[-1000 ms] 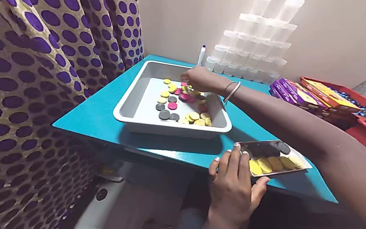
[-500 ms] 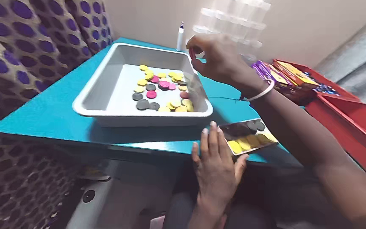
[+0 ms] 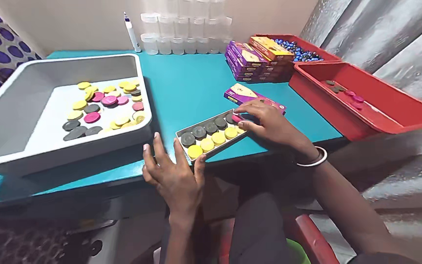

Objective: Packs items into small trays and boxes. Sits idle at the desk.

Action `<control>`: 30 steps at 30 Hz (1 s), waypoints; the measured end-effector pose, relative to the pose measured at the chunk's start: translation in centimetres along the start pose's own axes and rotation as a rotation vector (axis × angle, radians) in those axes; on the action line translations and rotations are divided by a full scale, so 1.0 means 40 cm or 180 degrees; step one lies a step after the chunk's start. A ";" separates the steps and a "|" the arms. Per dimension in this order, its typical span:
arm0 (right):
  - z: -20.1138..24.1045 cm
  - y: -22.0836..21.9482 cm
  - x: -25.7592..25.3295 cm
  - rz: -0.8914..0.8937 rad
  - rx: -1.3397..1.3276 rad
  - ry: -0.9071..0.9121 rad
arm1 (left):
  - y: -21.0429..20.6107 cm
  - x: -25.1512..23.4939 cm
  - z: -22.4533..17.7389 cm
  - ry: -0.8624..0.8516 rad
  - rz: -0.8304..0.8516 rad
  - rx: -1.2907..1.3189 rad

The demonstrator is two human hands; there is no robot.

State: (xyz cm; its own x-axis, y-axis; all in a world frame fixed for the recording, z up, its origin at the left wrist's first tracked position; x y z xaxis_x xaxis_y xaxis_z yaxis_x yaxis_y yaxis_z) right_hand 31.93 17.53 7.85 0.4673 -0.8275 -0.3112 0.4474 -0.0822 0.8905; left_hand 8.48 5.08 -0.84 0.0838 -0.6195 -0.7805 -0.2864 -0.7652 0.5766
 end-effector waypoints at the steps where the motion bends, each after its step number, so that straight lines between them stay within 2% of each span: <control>1: 0.005 0.000 0.003 0.0032 -0.0005 -0.0029 | 0.002 0.000 0.000 -0.0018 0.0005 -0.0028; 4: 0.022 0.016 0.037 -0.0472 -0.0049 -0.0287 | 0.004 0.000 0.003 -0.0069 -0.0027 -0.0097; 6: 0.010 0.023 0.057 -0.1084 0.0283 -0.0703 | 0.004 -0.003 0.002 -0.0072 -0.0059 -0.0115; 7: -0.005 0.023 0.065 -0.1197 0.0506 -0.1001 | 0.004 -0.004 0.000 -0.0065 -0.0054 -0.0127; 10: -0.050 0.030 0.065 -0.0682 0.0784 -0.2047 | 0.003 -0.007 -0.001 -0.0050 -0.0035 -0.0185; 12: -0.063 0.030 0.059 -0.0373 0.0727 -0.2376 | 0.004 -0.008 0.000 -0.0054 -0.0015 -0.0213; 14: -0.054 0.024 0.072 -0.0559 0.0595 -0.2252 | 0.003 -0.006 0.001 -0.0053 -0.0023 -0.0216; 16: -0.044 0.026 0.087 -0.0728 0.0261 -0.1804 | 0.004 -0.004 0.001 -0.0089 -0.0043 -0.0205; 19: -0.049 0.023 0.080 -0.0096 0.0013 -0.0438 | 0.005 -0.005 0.002 -0.0079 -0.0024 -0.0199; 20: -0.046 0.012 0.077 0.0113 0.0000 -0.0162 | 0.006 -0.004 0.002 -0.0065 0.0011 -0.0187; 26: 0.003 -0.023 0.065 0.0315 0.0013 0.0195 | 0.019 -0.010 0.003 -0.0139 0.0212 -0.0068; 30: 0.055 -0.048 0.069 0.0242 0.0025 0.0157 | 0.033 -0.005 0.016 -0.0294 0.0349 0.0052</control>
State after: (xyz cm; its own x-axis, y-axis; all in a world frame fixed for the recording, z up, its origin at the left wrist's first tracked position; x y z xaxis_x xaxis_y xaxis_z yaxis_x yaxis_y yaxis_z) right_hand 30.70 14.18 6.00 0.5367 -0.8032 -0.2584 0.4033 -0.0248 0.9147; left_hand 7.48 4.30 -0.06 -0.0368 -0.6800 -0.7323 -0.3046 -0.6903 0.6563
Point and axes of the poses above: each hand's wrist, its own x-axis away from the middle knuckle, its own y-axis out of the back of the hand, z = x × y, the point moved 2 cm from there along -x, towards the middle knuckle, and after that the axes turned 14 degrees about -y, right-handed, at the moved point
